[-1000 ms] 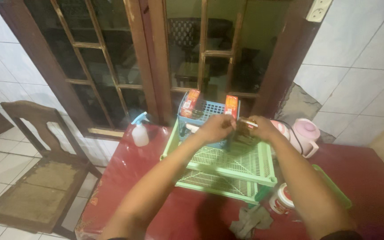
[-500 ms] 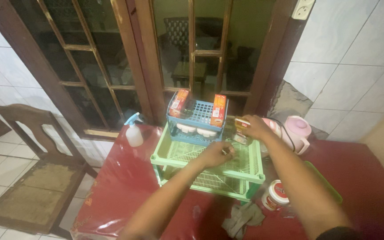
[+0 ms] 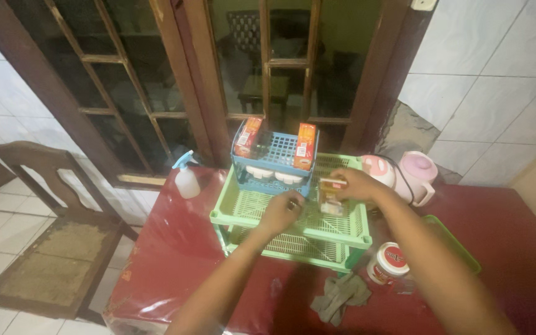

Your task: The person wipes a small container with a cloth, then places several packaged items and containers into a green plastic rack on a table, before finally folding the cloth.

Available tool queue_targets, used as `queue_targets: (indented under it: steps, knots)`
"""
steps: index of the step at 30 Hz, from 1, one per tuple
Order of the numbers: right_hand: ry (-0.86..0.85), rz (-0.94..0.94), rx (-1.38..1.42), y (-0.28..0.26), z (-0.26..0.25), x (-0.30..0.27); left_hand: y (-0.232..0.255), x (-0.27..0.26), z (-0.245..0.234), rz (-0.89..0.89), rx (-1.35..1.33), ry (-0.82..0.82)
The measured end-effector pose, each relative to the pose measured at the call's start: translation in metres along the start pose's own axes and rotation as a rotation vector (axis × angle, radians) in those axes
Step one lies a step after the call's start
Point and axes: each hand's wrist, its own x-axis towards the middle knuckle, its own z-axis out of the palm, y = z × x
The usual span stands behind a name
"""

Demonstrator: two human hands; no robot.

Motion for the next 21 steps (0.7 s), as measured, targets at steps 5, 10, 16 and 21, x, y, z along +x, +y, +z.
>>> queue_targets:
  steps: [5, 10, 16, 21]
  knots:
    - [-0.183, 0.099, 0.037, -0.077, -0.003, -0.033, -0.018, -0.008, -0.033, -0.062, 0.024, 0.324]
    - [-0.046, -0.335, 0.055, -0.131, 0.026, -0.028, -0.023, -0.015, -0.062, -0.025, 0.016, 0.517]
    - [0.109, -0.297, 0.048, -0.185, 0.064, 0.001, -0.005, -0.042, -0.095, -0.002, -0.023, 0.683]
    - [0.109, -0.205, -0.002, -0.206, 0.097, 0.030, -0.003, -0.062, -0.113, -0.102, -0.089, 0.679]
